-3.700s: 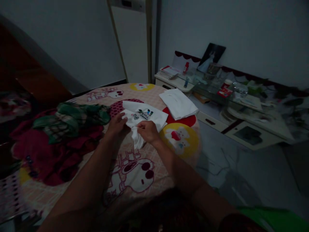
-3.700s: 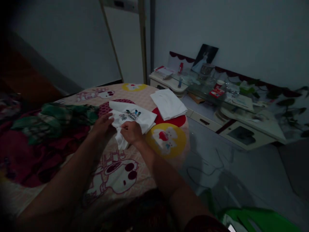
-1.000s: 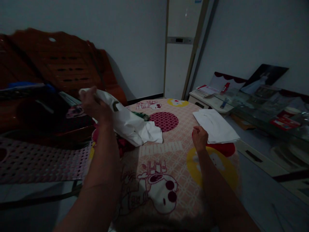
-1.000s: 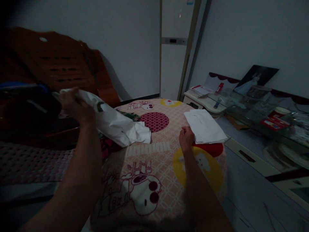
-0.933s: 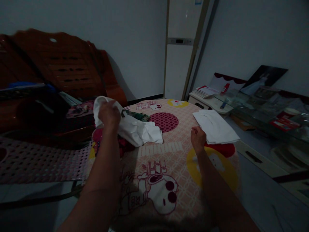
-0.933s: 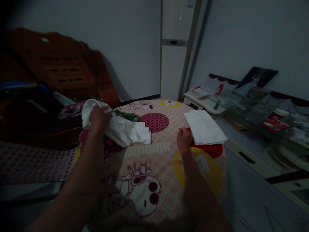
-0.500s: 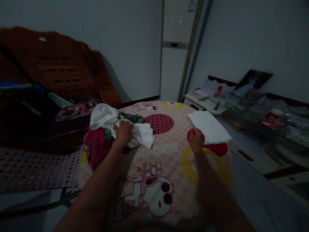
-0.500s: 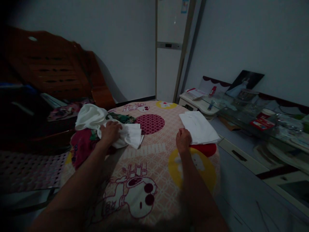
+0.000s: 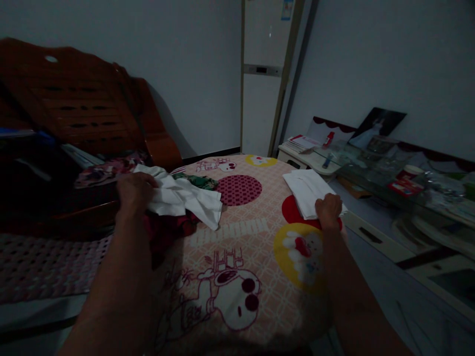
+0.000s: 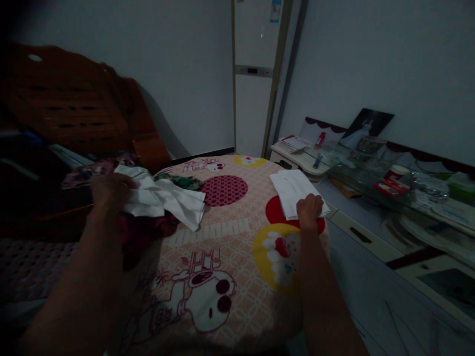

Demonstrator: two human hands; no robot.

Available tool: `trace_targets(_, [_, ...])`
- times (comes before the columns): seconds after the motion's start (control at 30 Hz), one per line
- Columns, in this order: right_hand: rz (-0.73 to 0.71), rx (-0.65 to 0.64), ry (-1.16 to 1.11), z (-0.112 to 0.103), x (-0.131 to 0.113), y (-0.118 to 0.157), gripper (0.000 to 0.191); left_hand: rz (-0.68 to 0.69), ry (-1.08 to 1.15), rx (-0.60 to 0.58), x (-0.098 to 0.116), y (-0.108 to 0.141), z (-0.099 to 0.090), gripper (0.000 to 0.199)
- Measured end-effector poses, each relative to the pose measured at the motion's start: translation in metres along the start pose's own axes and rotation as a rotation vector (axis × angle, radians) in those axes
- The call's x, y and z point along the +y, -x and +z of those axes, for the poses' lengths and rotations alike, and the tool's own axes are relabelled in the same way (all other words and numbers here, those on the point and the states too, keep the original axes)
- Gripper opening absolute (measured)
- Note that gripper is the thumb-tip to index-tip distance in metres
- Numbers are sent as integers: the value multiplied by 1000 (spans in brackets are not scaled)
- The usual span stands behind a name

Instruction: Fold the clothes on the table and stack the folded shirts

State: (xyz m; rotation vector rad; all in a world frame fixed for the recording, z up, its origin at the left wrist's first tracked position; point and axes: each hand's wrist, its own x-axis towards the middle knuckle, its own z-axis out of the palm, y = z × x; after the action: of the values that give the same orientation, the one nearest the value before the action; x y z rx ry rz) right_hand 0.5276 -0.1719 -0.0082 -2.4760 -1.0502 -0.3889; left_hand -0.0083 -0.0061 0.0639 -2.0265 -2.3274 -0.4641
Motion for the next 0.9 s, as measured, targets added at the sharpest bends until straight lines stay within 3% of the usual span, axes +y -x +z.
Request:
trace_targets(0.17, [-16, -59, 51, 0, 11, -10, 38, -22, -108, -114, -17, 2, 7, 35])
trace_targets(0.27, [-33, -68, 71, 0, 14, -9, 37, 9, -75, -104, -9, 9, 8, 38])
trace_targets(0.4, [-12, -74, 112, -3, 11, -4, 36, 449, -63, 87, 27, 29, 16, 50])
trace_targets(0.5, [17, -121, 123, -6, 8, -3, 34, 646, -155, -190, 52, 47, 38, 61])
trace_targets(0.57, [32, -147, 119, -8, 6, -3, 35, 654, -201, -264, 60, 56, 55, 62])
trace_targets(0.7, [31, -131, 111, -8, 6, -2, 37, 611, -223, -133, 64, 62, 74, 43])
trace_targets(0.8, [29, -76, 92, -5, 7, 0, 37, 594, -220, -110, 65, 60, 69, 36])
trace_targets(0.9, [39, -52, 50, -1, 8, 0, 37, 557, -179, -95, 54, 54, 48, 32])
